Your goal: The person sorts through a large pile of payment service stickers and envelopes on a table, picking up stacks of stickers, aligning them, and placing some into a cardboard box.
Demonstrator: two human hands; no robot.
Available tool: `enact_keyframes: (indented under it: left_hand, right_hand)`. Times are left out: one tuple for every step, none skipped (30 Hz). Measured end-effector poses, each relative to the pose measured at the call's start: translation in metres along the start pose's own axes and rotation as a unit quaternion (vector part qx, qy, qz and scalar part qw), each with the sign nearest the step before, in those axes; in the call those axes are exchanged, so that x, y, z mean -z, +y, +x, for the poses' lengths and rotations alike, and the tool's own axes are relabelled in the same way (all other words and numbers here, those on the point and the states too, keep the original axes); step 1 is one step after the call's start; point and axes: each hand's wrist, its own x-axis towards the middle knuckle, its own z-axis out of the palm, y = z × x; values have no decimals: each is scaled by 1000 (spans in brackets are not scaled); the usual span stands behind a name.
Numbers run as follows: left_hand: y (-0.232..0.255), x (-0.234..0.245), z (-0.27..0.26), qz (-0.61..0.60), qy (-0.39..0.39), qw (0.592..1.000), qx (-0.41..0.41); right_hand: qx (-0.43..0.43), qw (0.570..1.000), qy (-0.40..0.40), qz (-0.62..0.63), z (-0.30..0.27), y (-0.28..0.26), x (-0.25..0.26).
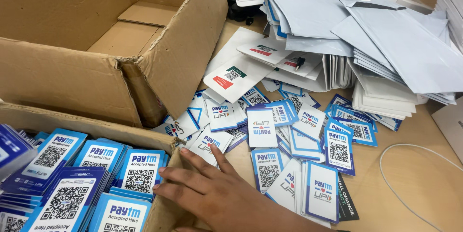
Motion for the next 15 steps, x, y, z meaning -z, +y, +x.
enact_keyframes:
  left_hand:
    - [0,4,0,0,0,1000,9]
    - [-2,10,1,1,0,1000,18]
    - [-5,14,3,2,1,1000,25]
    - [-9,19,5,3,3,1000,31]
    - [-13,23,8,3,6,999,37]
    - [-18,22,8,6,5,999,43]
    - [-24,19,8,6,5,999,48]
    - [-27,18,9,6,3,999,52]
    - [-29,16,10,7,2,998,56]
    - [-29,15,12,7,1,998,57]
    - [-28,12,16,7,0,998,57]
    - [-27,8,20,9,-1,998,58]
    - [-27,3,25,10,-3,998,57]
    - [-28,-2,31,11,-2,998,58]
    - [-29,-7,37,14,-2,998,58]
  right_hand:
    - [0,1000,2,4,0,0,-1]
    - [-1,1000,5,7,1,0,-2]
    - [-1,1000,8,10,2,1,-3]
    - [-6,1000,1,14,3,2,-2]
    - [-10,1000,-6,17,4,3,-2]
    - [-14,999,-16,24,3,2,-2]
    - [-11,1000,-15,16,2,2,-3]
    - [-10,1000,-14,7,0,2,-2]
    - [-8,1000,-13,-2,-1,2,-2]
    - [-11,1000,-16,-4,-2,2,-2]
    - [-13,1000,-20,-6,-2,2,-1]
    - [-16,1000,-23,-8,-3,1,-1]
    - [-16,1000,-24,-5,-3,1,-1]
    - [-16,1000,-25,-2,-2,2,0]
    - [-16,1000,-25,0,-1,2,1]
